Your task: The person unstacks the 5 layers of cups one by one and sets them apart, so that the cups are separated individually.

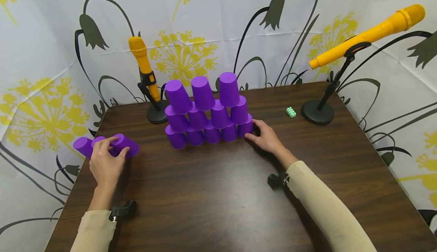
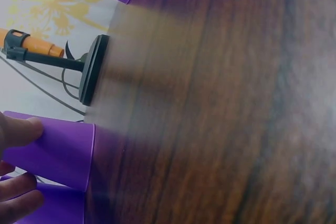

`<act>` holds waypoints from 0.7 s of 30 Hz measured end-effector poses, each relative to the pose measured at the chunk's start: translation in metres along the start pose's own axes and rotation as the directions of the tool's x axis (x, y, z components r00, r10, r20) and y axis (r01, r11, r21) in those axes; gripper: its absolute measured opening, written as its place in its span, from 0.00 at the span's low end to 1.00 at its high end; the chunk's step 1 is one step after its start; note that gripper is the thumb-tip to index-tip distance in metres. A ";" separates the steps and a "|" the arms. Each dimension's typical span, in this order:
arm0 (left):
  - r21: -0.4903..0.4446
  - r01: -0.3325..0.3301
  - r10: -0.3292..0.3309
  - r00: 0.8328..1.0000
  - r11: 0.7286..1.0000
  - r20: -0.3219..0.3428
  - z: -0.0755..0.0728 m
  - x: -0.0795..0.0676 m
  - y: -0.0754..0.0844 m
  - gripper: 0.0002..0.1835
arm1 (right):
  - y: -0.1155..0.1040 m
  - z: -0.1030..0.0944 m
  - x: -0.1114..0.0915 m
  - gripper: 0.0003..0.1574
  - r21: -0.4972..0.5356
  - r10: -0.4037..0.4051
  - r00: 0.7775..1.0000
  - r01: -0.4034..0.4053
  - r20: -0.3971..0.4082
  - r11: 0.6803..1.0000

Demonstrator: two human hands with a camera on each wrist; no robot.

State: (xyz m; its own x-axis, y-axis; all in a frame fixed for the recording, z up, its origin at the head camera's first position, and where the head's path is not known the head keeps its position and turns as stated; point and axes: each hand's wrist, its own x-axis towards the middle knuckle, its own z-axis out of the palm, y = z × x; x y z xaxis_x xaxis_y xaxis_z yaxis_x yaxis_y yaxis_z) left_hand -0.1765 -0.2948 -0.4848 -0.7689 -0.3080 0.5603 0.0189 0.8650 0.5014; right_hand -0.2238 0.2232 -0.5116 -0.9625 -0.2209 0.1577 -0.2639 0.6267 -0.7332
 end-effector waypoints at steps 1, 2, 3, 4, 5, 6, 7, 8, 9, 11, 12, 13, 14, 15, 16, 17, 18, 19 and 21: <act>-0.002 0.000 0.000 1.000 1.000 0.002 0.000 0.000 0.000 0.26 | 0.000 0.000 0.000 0.40 0.000 0.000 1.000 0.000 0.000 1.000; -0.001 -0.001 0.001 1.000 1.000 0.003 0.000 0.000 -0.001 0.26 | 0.000 0.000 0.001 0.40 -0.001 0.000 1.000 0.000 -0.001 1.000; 0.001 -0.003 0.003 1.000 1.000 0.003 -0.001 0.000 0.000 0.26 | -0.001 -0.001 0.001 0.40 0.000 0.001 1.000 -0.001 0.001 1.000; 0.004 -0.004 0.004 1.000 1.000 0.000 -0.002 0.000 0.000 0.26 | -0.001 -0.001 0.001 0.40 0.001 0.001 1.000 -0.001 0.001 1.000; 0.008 -0.007 0.007 1.000 1.000 -0.005 -0.003 0.000 0.000 0.26 | -0.001 -0.001 0.001 0.40 0.002 0.001 1.000 -0.001 0.001 1.000; 0.014 -0.010 0.010 1.000 1.000 -0.010 -0.004 0.000 0.001 0.26 | -0.001 -0.001 0.001 0.40 0.002 0.001 1.000 -0.001 0.002 1.000; 0.020 -0.014 0.015 1.000 1.000 -0.017 -0.006 -0.001 0.002 0.26 | -0.001 -0.001 0.001 0.40 0.002 0.001 1.000 -0.001 0.004 1.000; 0.027 -0.020 0.021 0.999 0.999 -0.026 -0.008 -0.001 0.003 0.26 | -0.001 -0.001 0.001 0.40 0.002 0.001 1.000 -0.001 0.004 1.000; 0.034 -0.028 0.029 0.999 0.999 -0.038 -0.010 0.000 0.005 0.26 | -0.001 -0.001 0.001 0.40 0.003 0.000 1.000 0.000 0.004 1.000; 0.044 -0.054 0.057 0.996 0.998 -0.062 -0.014 0.001 0.009 0.26 | -0.001 -0.001 0.001 0.40 0.004 0.000 1.000 0.000 0.003 1.000; 0.047 -0.072 0.075 0.994 0.996 -0.073 -0.017 0.003 0.013 0.25 | -0.001 -0.001 0.001 0.40 0.004 0.000 1.000 0.000 0.002 1.000; 0.050 -0.096 0.100 0.991 0.994 -0.087 -0.018 0.004 0.017 0.25 | -0.002 -0.001 0.000 0.40 0.004 0.002 1.000 -0.002 0.002 1.000; 0.056 -0.125 0.130 0.987 0.991 -0.097 -0.020 0.006 0.022 0.24 | -0.002 -0.001 0.000 0.40 0.004 0.002 1.000 -0.002 0.001 1.000; 0.055 -0.159 0.164 0.981 0.986 -0.106 -0.022 0.007 0.029 0.23 | -0.002 -0.001 0.000 0.39 0.004 0.004 1.000 -0.004 0.001 1.000; 0.054 -0.203 0.208 0.972 0.978 -0.108 -0.023 0.009 0.036 0.22 | -0.002 -0.001 0.000 0.39 0.004 0.006 1.000 -0.006 0.002 1.000; 0.050 -0.248 0.252 0.962 0.967 -0.105 -0.024 0.010 0.044 0.21 | -0.001 -0.001 0.000 0.39 0.004 0.007 1.000 -0.007 0.002 1.000; 0.036 -0.292 0.295 0.950 0.956 -0.107 -0.025 0.012 0.054 0.20 | -0.001 -0.001 0.000 0.39 0.002 0.008 1.000 -0.008 0.003 1.000; 0.019 -0.335 0.335 0.936 0.942 -0.107 -0.025 0.013 0.064 0.20 | -0.001 0.000 0.000 0.39 0.001 0.010 1.000 -0.010 0.004 1.000; -0.041 -0.404 0.399 0.911 0.914 -0.102 -0.025 0.017 0.085 0.19 | -0.001 0.000 0.000 0.40 0.001 0.011 1.000 -0.011 0.007 1.000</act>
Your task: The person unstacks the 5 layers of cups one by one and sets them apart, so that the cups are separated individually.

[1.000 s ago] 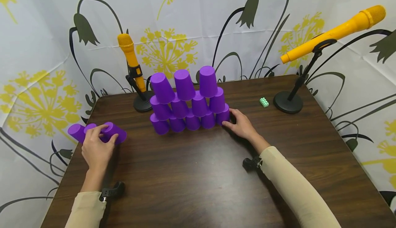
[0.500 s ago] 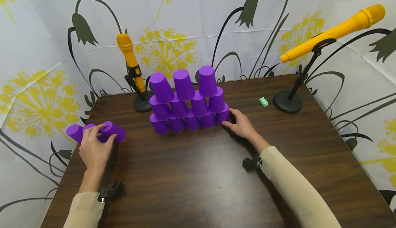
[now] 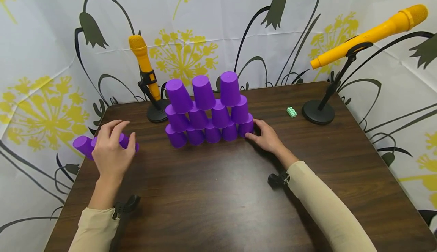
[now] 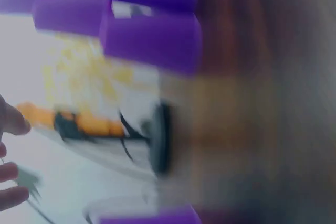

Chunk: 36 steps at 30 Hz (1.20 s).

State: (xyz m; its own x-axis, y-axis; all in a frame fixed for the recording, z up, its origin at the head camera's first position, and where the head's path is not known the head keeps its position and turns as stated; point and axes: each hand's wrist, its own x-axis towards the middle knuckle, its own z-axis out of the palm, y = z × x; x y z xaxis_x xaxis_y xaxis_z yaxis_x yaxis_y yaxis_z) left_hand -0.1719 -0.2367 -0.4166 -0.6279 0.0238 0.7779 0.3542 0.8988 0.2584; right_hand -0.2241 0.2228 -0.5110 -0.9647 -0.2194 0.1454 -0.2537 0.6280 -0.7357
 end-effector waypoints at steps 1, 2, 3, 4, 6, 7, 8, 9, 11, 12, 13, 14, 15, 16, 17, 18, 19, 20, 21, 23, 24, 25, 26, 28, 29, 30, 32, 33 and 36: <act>-0.039 -0.027 0.027 1.000 0.999 0.004 0.002 0.006 0.009 0.19 | 0.000 0.000 0.000 0.40 0.001 0.000 1.000 0.000 0.002 1.000; -0.082 -0.042 0.042 0.999 0.996 0.006 0.004 0.012 0.017 0.20 | 0.000 0.000 0.000 0.40 0.001 0.001 1.000 -0.001 0.003 1.000; -0.123 -0.054 0.056 0.998 0.991 0.008 0.007 0.018 0.026 0.21 | 0.000 0.000 0.000 0.40 0.001 0.002 1.000 -0.002 0.006 1.000; -0.149 -0.066 0.070 0.997 0.987 0.024 0.009 0.023 0.034 0.23 | 0.000 -0.001 0.000 0.40 0.002 0.003 1.000 -0.003 0.007 1.000; -0.193 -0.086 0.101 0.993 0.977 0.066 0.015 0.034 0.051 0.27 | 0.000 -0.002 0.000 0.40 0.001 0.009 1.000 -0.009 0.009 1.000; -0.210 -0.096 0.117 0.989 0.973 0.090 0.018 0.038 0.059 0.30 | 0.001 -0.002 0.000 0.40 -0.001 0.013 1.000 -0.013 0.008 1.000; -0.222 -0.105 0.133 0.985 0.969 0.111 0.021 0.043 0.066 0.32 | 0.001 -0.002 0.000 0.40 -0.003 0.016 1.000 -0.016 0.009 1.000; -0.235 -0.115 0.148 0.981 0.965 0.125 0.024 0.047 0.073 0.34 | 0.001 -0.002 0.000 0.40 -0.004 0.018 1.000 -0.018 0.008 1.000; -0.268 -0.126 0.167 0.977 0.955 0.134 0.030 0.056 0.085 0.36 | 0.001 -0.002 0.000 0.40 -0.006 0.013 1.000 -0.013 0.006 1.000; -0.284 -0.126 0.169 0.977 0.950 0.129 0.032 0.060 0.090 0.37 | 0.001 -0.002 0.000 0.40 -0.005 0.011 1.000 -0.011 0.006 1.000; -0.300 -0.125 0.168 0.978 0.946 0.123 0.035 0.063 0.094 0.37 | 0.001 -0.002 0.001 0.40 -0.004 0.005 1.000 -0.005 0.005 1.000; -0.311 -0.121 0.164 0.980 0.943 0.114 0.037 0.067 0.097 0.37 | 0.001 -0.002 0.001 0.40 -0.003 0.003 1.000 -0.003 0.005 1.000; -0.322 -0.115 0.157 0.982 0.940 0.107 0.040 0.071 0.100 0.37 | 0.001 -0.002 0.001 0.40 -0.003 0.000 1.000 0.000 0.004 1.000; -0.329 -0.106 0.148 0.983 0.938 0.106 0.042 0.074 0.102 0.36 | 0.001 -0.001 0.001 0.40 -0.003 0.000 1.000 0.000 0.003 1.000; -0.337 -0.096 0.139 0.985 0.937 0.105 0.044 0.077 0.103 0.36 | 0.001 -0.001 0.001 0.40 -0.003 0.000 1.000 0.000 0.004 1.000; -0.345 -0.086 0.131 0.986 0.935 0.108 0.045 0.079 0.105 0.35 | 0.001 -0.001 0.001 0.40 -0.001 0.004 1.000 -0.004 0.005 1.000; -0.354 -0.075 0.122 0.986 0.932 0.111 0.047 0.081 0.105 0.34 | 0.000 -0.001 0.001 0.40 -0.001 0.007 1.000 -0.007 0.006 1.000; -0.362 -0.064 0.112 0.987 0.930 0.113 0.049 0.082 0.106 0.33 | 0.000 -0.001 0.000 0.40 -0.002 0.009 1.000 -0.009 0.006 1.000; -0.372 -0.053 0.103 0.988 0.927 0.116 0.050 0.083 0.106 0.32 | 0.000 -0.001 0.000 0.40 -0.003 0.010 1.000 -0.010 0.007 1.000; -0.389 -0.036 0.091 0.988 0.921 0.122 0.053 0.084 0.107 0.31 | 0.000 -0.001 0.000 0.39 -0.003 0.010 1.000 -0.010 0.008 1.000; -0.393 -0.030 0.086 0.988 0.919 0.126 0.054 0.085 0.107 0.30 | 0.000 -0.001 0.000 0.39 -0.003 0.008 1.000 -0.008 0.007 1.000; -0.396 -0.024 0.082 0.988 0.918 0.129 0.055 0.085 0.107 0.29 | 0.000 -0.001 0.001 0.39 -0.004 0.006 1.000 -0.006 0.005 1.000; -0.398 -0.020 0.079 0.988 0.917 0.132 0.055 0.085 0.107 0.28 | 0.000 -0.001 0.001 0.39 -0.005 0.004 1.000 -0.004 0.003 1.000; -0.399 -0.015 0.074 0.988 0.917 0.134 0.056 0.085 0.108 0.28 | 0.000 -0.001 0.001 0.38 -0.004 0.001 1.000 -0.001 0.000 1.000; -0.400 -0.012 0.071 0.989 0.916 0.133 0.057 0.085 0.108 0.27 | 0.000 0.000 0.001 0.38 -0.003 -0.001 1.000 0.001 0.000 1.000; -0.404 -0.008 0.067 0.989 0.915 0.133 0.058 0.085 0.107 0.27 | 0.000 0.000 0.001 0.38 -0.001 -0.003 1.000 0.003 0.000 1.000; -0.424 0.000 0.063 0.989 0.906 0.135 0.059 0.085 0.107 0.27 | 0.000 0.000 0.001 0.38 -0.001 -0.006 1.000 0.006 -0.001 1.000; -0.436 0.005 0.060 0.989 0.900 0.136 0.059 0.085 0.107 0.27 | 0.000 0.000 0.001 0.38 0.000 -0.006 1.000 0.006 -0.001 1.000; -0.473 0.027 0.049 0.988 0.881 0.148 0.060 0.086 0.107 0.27 | 0.000 -0.001 0.001 0.38 0.000 -0.005 1.000 0.005 0.002 1.000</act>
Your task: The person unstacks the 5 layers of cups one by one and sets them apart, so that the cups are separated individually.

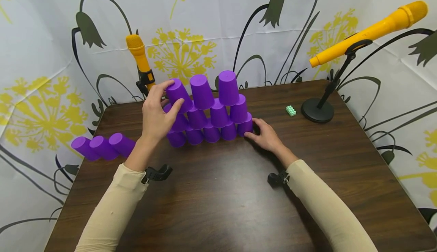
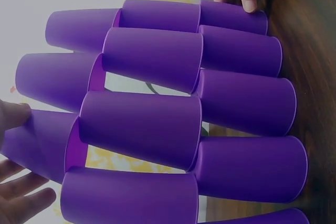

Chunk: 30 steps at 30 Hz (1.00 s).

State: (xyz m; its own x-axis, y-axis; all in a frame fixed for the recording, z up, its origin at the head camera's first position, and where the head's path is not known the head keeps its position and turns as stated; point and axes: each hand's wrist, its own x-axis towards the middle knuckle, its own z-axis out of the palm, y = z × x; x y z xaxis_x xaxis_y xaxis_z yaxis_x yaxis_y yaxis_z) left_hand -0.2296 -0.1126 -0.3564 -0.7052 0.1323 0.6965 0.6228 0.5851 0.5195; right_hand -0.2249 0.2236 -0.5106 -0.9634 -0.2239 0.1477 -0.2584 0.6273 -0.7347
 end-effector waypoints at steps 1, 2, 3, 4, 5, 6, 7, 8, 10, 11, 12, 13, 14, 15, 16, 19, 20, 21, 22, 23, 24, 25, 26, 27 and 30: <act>-0.011 0.004 -0.004 1.000 1.000 0.001 -0.001 0.000 0.000 0.27 | 0.000 0.000 0.000 0.38 0.000 0.002 1.000 -0.002 0.001 1.000; -0.018 0.008 -0.008 1.000 1.000 -0.001 -0.001 0.000 0.000 0.27 | 0.000 0.000 0.000 0.38 0.000 0.003 1.000 -0.003 0.001 1.000; -0.025 0.012 -0.012 1.000 1.000 -0.005 -0.003 0.000 -0.001 0.27 | 0.000 0.000 0.000 0.38 0.001 0.005 1.000 -0.005 0.002 1.000; -0.034 0.016 -0.016 1.000 0.999 -0.011 -0.004 -0.001 -0.001 0.27 | 0.001 0.000 0.000 0.38 0.000 0.007 1.000 -0.007 0.002 1.000; -0.040 0.018 -0.019 1.000 0.999 -0.020 -0.005 -0.002 -0.002 0.27 | 0.001 0.000 0.000 0.38 -0.001 0.005 1.000 -0.005 0.002 1.000; -0.045 0.020 -0.021 0.999 0.999 -0.029 -0.007 -0.003 -0.003 0.26 | 0.001 0.000 0.000 0.38 -0.001 0.005 1.000 -0.005 0.001 1.000; -0.052 0.022 -0.024 0.999 0.998 -0.040 -0.010 -0.004 -0.004 0.26 | 0.002 0.001 0.000 0.38 -0.001 0.006 1.000 -0.006 0.001 1.000; -0.059 0.025 -0.029 0.998 0.998 -0.053 -0.013 -0.006 -0.005 0.27 | 0.002 0.001 0.000 0.38 -0.001 0.007 1.000 -0.007 0.001 1.000; -0.066 0.033 -0.038 0.996 0.997 -0.075 -0.021 -0.011 -0.007 0.27 | 0.002 0.001 0.000 0.38 0.000 0.007 1.000 -0.007 0.001 1.000; -0.065 0.042 -0.048 0.995 0.997 -0.088 -0.027 -0.013 -0.008 0.27 | 0.002 0.001 0.000 0.38 0.003 0.006 1.000 -0.006 0.000 1.000; -0.061 0.049 -0.055 0.993 0.997 -0.102 -0.033 -0.016 -0.009 0.27 | 0.002 0.001 0.000 0.38 0.004 0.006 1.000 -0.006 -0.002 1.000; -0.059 0.063 -0.070 0.990 0.996 -0.121 -0.039 -0.020 -0.011 0.28 | 0.002 0.002 0.000 0.38 0.004 0.001 1.000 -0.001 -0.003 1.000; -0.049 0.074 -0.080 0.987 0.996 -0.137 -0.045 -0.023 -0.014 0.28 | 0.002 0.002 0.000 0.38 0.006 -0.004 1.000 0.004 -0.004 1.000; -0.034 0.088 -0.093 0.984 0.996 -0.154 -0.052 -0.027 -0.017 0.28 | 0.002 0.002 0.001 0.38 0.005 -0.010 1.000 0.010 -0.007 1.000; -0.015 0.107 -0.108 0.979 0.994 -0.174 -0.058 -0.031 -0.020 0.28 | 0.002 0.002 0.001 0.38 0.005 -0.012 1.000 0.012 -0.009 1.000; 0.045 0.174 -0.160 0.962 0.984 -0.221 -0.075 -0.046 -0.035 0.28 | 0.002 0.002 0.000 0.38 0.005 -0.015 1.000 0.015 -0.013 1.000; 0.074 0.193 -0.172 0.958 0.978 -0.229 -0.078 -0.051 -0.040 0.28 | 0.002 0.001 0.000 0.38 0.005 -0.013 1.000 0.013 -0.015 1.000; 0.099 0.217 -0.189 0.953 0.971 -0.235 -0.081 -0.057 -0.046 0.28 | 0.002 0.001 0.000 0.39 0.003 -0.012 1.000 0.012 -0.016 1.000; 0.124 0.237 -0.203 0.950 0.964 -0.235 -0.083 -0.063 -0.051 0.28 | 0.002 0.001 0.000 0.39 0.003 -0.008 1.000 0.008 -0.017 1.000; 0.150 0.253 -0.215 0.949 0.956 -0.232 -0.084 -0.068 -0.056 0.28 | 0.002 0.001 0.000 0.39 0.003 -0.005 1.000 0.005 -0.019 1.000; 0.178 0.268 -0.226 0.948 0.947 -0.224 -0.084 -0.074 -0.061 0.28 | 0.002 0.001 0.000 0.39 0.003 0.000 1.000 0.000 -0.020 1.000; 0.203 0.284 -0.239 0.946 0.937 -0.219 -0.083 -0.080 -0.066 0.28 | 0.003 0.001 0.000 0.39 0.002 0.002 1.000 -0.002 -0.021 1.000; 0.227 0.293 -0.247 0.946 0.929 -0.209 -0.081 -0.086 -0.070 0.28 | 0.003 0.001 0.000 0.39 0.001 0.002 1.000 -0.002 -0.022 1.000; 0.252 0.301 -0.255 0.946 0.920 -0.200 -0.079 -0.092 -0.074 0.28 | 0.003 0.001 0.000 0.39 0.002 0.003 1.000 -0.003 -0.020 1.000; 0.312 0.318 -0.275 0.946 0.895 -0.174 -0.073 -0.108 -0.085 0.28 | 0.003 0.001 0.001 0.39 -0.001 0.003 1.000 -0.003 -0.018 1.000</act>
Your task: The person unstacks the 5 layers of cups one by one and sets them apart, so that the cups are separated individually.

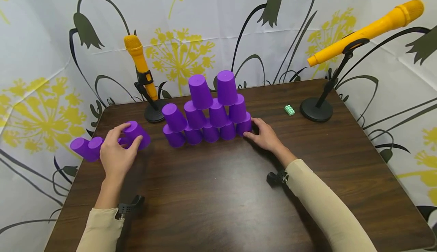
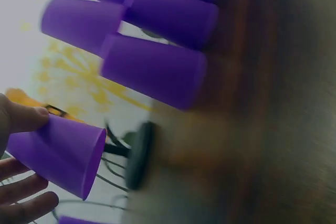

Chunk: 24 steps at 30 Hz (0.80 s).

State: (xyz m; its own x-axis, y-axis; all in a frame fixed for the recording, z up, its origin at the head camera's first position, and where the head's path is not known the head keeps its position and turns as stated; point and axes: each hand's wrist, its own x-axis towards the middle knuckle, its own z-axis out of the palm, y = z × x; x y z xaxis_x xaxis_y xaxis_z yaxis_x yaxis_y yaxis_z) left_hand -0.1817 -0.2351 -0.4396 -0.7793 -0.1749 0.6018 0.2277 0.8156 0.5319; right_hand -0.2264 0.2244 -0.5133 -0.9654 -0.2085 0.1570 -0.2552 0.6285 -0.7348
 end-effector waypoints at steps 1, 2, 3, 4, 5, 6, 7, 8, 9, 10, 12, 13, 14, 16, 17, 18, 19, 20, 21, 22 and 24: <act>0.017 0.000 0.000 1.000 1.000 0.010 0.003 -0.004 -0.004 0.28 | 0.000 0.000 0.000 0.39 -0.002 -0.002 1.000 0.002 0.001 1.000; 0.034 -0.002 0.002 1.000 0.999 0.021 0.005 -0.007 -0.007 0.28 | 0.000 0.000 0.000 0.39 -0.002 -0.003 1.000 0.003 0.001 1.000; 0.051 -0.005 0.004 1.000 0.999 0.028 0.007 -0.009 -0.010 0.28 | 0.000 0.000 0.001 0.39 -0.002 -0.003 1.000 0.003 0.000 1.000; 0.063 -0.007 0.005 0.999 0.998 0.037 0.009 -0.012 -0.012 0.28 | 0.000 0.000 0.001 0.39 -0.004 -0.004 1.000 0.004 -0.001 1.000; 0.075 -0.010 0.006 0.999 0.997 0.046 0.011 -0.013 -0.015 0.28 | -0.001 0.000 0.001 0.39 -0.004 -0.004 1.000 0.004 -0.001 1.000; 0.086 -0.012 0.007 0.999 0.996 0.054 0.012 -0.015 -0.016 0.28 | -0.001 0.000 0.001 0.39 -0.003 -0.004 1.000 0.004 -0.001 1.000; 0.096 -0.012 0.006 0.998 0.995 0.061 0.013 -0.016 -0.018 0.28 | -0.001 0.000 0.001 0.39 -0.003 -0.006 1.000 0.006 -0.001 1.000; 0.109 -0.011 0.003 0.998 0.994 0.066 0.014 -0.017 -0.019 0.28 | -0.001 0.000 0.001 0.39 -0.003 -0.006 1.000 0.006 0.000 1.000; 0.121 -0.008 -0.001 0.997 0.993 0.072 0.014 -0.018 -0.020 0.29 | -0.001 0.000 0.001 0.39 -0.004 -0.005 1.000 0.005 0.000 1.000; 0.131 -0.004 -0.006 0.997 0.991 0.080 0.015 -0.018 -0.021 0.29 | -0.001 0.000 0.001 0.39 -0.004 -0.005 1.000 0.005 0.001 1.000; 0.150 0.003 -0.017 0.996 0.989 0.091 0.015 -0.019 -0.023 0.29 | -0.001 0.000 0.000 0.39 -0.004 -0.002 1.000 0.002 0.000 1.000; 0.160 0.008 -0.023 0.995 0.987 0.094 0.016 -0.019 -0.023 0.29 | -0.001 0.000 0.000 0.39 -0.003 0.000 1.000 0.000 -0.002 1.000; 0.169 0.011 -0.027 0.995 0.986 0.093 0.016 -0.020 -0.024 0.29 | -0.001 0.000 0.000 0.39 -0.001 0.001 1.000 -0.001 -0.004 1.000; 0.186 0.017 -0.033 0.996 0.982 0.085 0.016 -0.021 -0.025 0.29 | 0.000 0.000 -0.001 0.39 0.000 0.005 1.000 -0.005 -0.006 1.000; 0.194 0.020 -0.036 0.996 0.981 0.078 0.016 -0.021 -0.025 0.29 | 0.000 0.000 -0.001 0.39 -0.001 0.006 1.000 -0.006 -0.007 1.000; 0.201 0.022 -0.037 0.997 0.979 0.071 0.015 -0.022 -0.025 0.28 | 0.000 0.001 -0.002 0.39 -0.001 0.008 1.000 -0.008 -0.006 1.000; 0.209 0.025 -0.039 0.997 0.978 0.062 0.015 -0.022 -0.025 0.28 | 0.000 0.001 -0.002 0.39 -0.003 0.009 1.000 -0.009 -0.005 1.000; 0.214 0.027 -0.039 0.998 0.977 0.053 0.015 -0.023 -0.024 0.28 | 0.000 0.001 -0.002 0.39 -0.004 0.011 1.000 -0.011 -0.004 1.000; 0.215 0.027 -0.038 0.998 0.976 0.046 0.015 -0.023 -0.024 0.27 | 0.000 0.001 -0.001 0.39 -0.007 0.012 1.000 -0.012 -0.002 1.000; 0.213 0.027 -0.036 0.999 0.977 0.040 0.015 -0.023 -0.024 0.27 | 0.000 0.001 -0.001 0.39 -0.008 0.012 1.000 -0.012 -0.001 1.000; 0.212 0.023 -0.029 0.999 0.977 0.027 0.014 -0.024 -0.024 0.26 | 0.000 0.001 -0.001 0.39 -0.008 0.011 1.000 -0.011 0.000 1.000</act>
State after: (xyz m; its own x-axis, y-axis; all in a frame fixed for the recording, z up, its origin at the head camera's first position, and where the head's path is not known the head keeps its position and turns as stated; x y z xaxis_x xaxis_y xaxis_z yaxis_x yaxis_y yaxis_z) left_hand -0.1772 -0.2426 -0.4750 -0.8012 -0.1833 0.5696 0.0813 0.9097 0.4072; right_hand -0.2255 0.2241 -0.5140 -0.9680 -0.2021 0.1489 -0.2454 0.6365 -0.7312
